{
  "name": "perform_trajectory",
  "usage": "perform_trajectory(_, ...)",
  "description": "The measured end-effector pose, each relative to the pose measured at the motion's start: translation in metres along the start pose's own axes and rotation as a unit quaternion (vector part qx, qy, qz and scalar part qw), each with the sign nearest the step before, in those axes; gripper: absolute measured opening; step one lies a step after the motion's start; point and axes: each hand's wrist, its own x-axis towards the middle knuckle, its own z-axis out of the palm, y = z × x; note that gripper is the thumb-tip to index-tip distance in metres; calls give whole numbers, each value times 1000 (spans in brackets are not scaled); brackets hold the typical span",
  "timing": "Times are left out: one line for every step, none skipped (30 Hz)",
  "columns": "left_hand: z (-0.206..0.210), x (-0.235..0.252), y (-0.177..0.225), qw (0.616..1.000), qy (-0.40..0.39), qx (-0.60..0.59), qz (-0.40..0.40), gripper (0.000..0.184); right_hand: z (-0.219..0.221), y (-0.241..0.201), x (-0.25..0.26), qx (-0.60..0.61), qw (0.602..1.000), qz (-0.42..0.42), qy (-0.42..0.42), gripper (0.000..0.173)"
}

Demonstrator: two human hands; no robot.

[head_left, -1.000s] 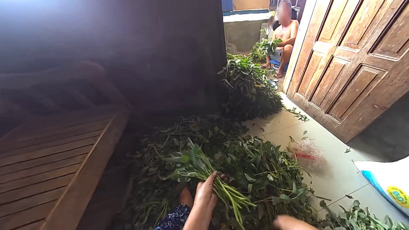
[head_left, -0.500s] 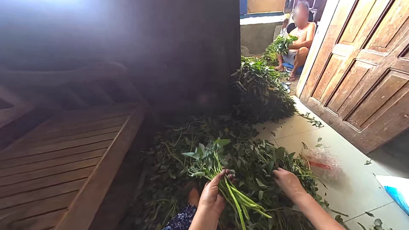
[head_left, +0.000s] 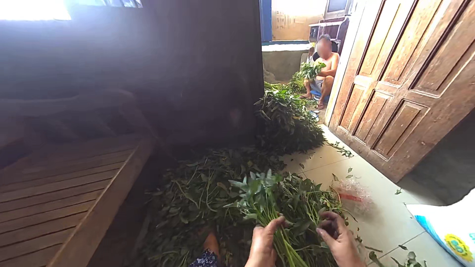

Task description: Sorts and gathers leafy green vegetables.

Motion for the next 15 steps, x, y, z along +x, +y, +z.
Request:
perform_trajectory(4,-3,-6,1000,-9,17,7,24,3,-2,-3,-21,1000,-10,5,47)
perform_trajectory(8,-5,-11,999,-18,30,15,27,7,-6,-6,-45,999,-20,7,46)
perform_trajectory(12,-7,-15,999,-25,41,22,29,9,-10,-10,-68,997,-27,3,45)
perform_trajectory(14,-7,-19,998,-32,53,30,31,12,-13,-12,-95,995,-40,-4,43)
perform_trajectory(15,-7,-21,996,-39,68,39,31,15,-14,-15,-122,991,-58,-12,41)
perform_trajectory(15,-5,-23,995,-45,81,48,30,17,-14,-17,-151,985,-80,-21,39)
perform_trajectory(15,-4,-24,993,-47,93,53,31,20,-14,-19,-177,978,-104,-27,37)
perform_trajectory(15,-3,-24,992,-46,105,57,32,21,-14,-20,-201,971,-128,-31,35)
perform_trajectory(15,-2,-25,991,-46,114,60,32,22,-13,-21,-222,963,-152,-31,33)
perform_trajectory(14,-1,-25,990,-48,120,63,32,22,-13,-21,-240,955,-172,-30,31)
perform_trajectory(13,0,-26,989,-50,124,64,32,23,-12,-20,-254,948,-188,-27,30)
perform_trajectory(12,0,-26,989,-54,127,61,33,23,-12,-20,-260,945,-197,-26,30)
perform_trajectory(12,0,-27,989,-55,127,58,34,24,-11,-20,-262,944,-197,-26,32)
perform_trajectory(12,0,-27,989,-55,128,56,35,24,-12,-21,-255,948,-188,-31,33)
perform_trajectory(13,0,-28,989,-52,131,55,35,25,-13,-21,-239,955,-169,-36,35)
